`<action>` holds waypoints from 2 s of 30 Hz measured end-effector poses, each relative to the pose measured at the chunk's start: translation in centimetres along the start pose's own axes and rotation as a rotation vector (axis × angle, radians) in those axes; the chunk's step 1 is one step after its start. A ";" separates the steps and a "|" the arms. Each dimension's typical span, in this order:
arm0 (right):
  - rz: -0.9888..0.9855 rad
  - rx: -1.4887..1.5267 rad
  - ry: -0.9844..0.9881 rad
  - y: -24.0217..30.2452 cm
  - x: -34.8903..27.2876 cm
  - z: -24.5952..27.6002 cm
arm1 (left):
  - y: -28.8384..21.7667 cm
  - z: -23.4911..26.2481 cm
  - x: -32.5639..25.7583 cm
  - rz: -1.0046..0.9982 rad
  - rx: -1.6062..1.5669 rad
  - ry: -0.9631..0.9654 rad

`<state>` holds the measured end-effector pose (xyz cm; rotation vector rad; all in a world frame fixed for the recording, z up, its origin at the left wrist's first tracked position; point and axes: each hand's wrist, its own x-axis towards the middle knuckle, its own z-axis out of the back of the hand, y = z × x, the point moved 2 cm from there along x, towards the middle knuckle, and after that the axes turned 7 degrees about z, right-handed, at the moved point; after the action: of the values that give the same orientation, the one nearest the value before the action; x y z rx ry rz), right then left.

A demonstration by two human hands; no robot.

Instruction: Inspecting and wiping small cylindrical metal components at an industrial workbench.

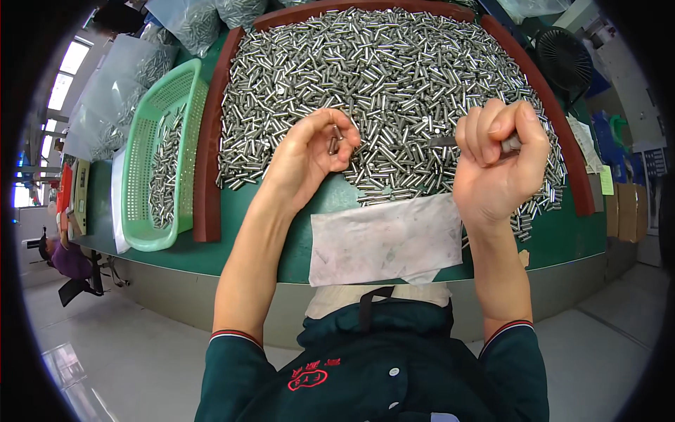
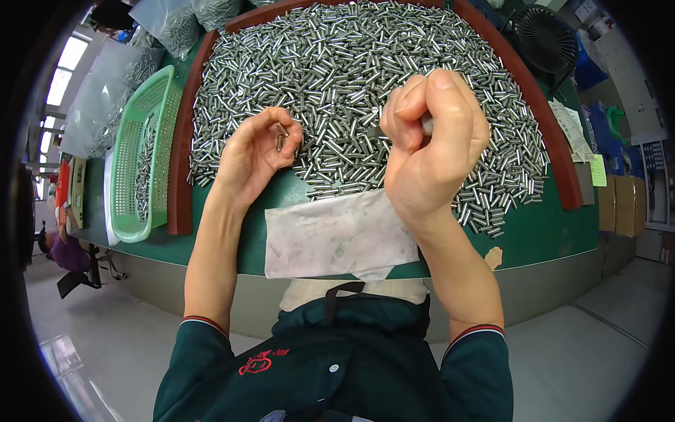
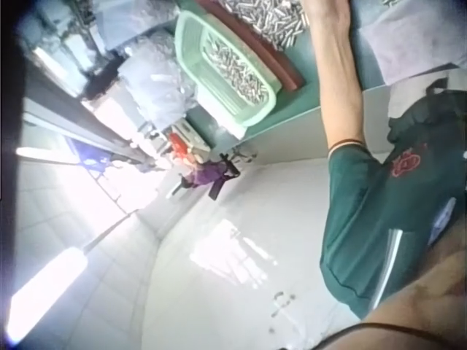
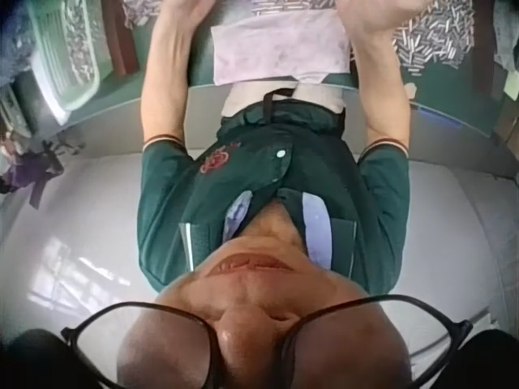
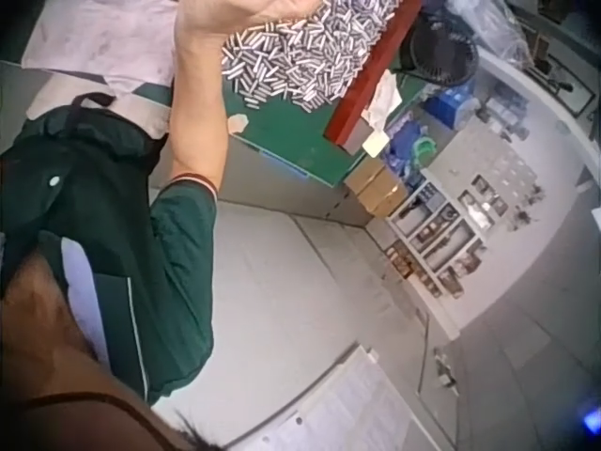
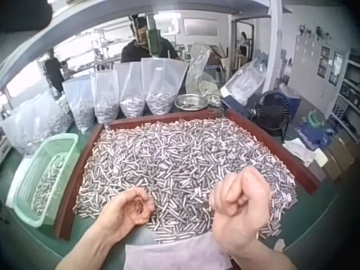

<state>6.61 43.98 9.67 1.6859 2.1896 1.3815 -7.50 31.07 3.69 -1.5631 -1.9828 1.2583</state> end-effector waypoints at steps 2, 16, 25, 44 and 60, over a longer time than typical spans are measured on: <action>-0.002 -0.007 0.002 -0.1 0.0 0.1 | -0.3 -0.5 -0.3 -0.013 0.195 -0.165; -0.056 0.029 -0.012 -0.6 -0.2 0.3 | 0.4 -2.8 -0.3 -0.378 1.335 -0.468; -0.041 0.039 0.014 -0.3 -0.3 0.4 | 0.4 -1.6 -0.1 -0.041 0.372 -0.120; -0.145 0.051 -0.018 -0.5 -0.1 0.4 | 0.5 -1.1 0.3 -0.006 0.224 -0.076; -0.161 0.056 0.004 -1.1 -0.3 0.5 | 0.8 -3.1 0.0 -0.333 1.396 -0.521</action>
<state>6.17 44.01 8.48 1.4847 2.3288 1.2970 -4.85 32.46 4.81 -0.2205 -0.8835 2.2175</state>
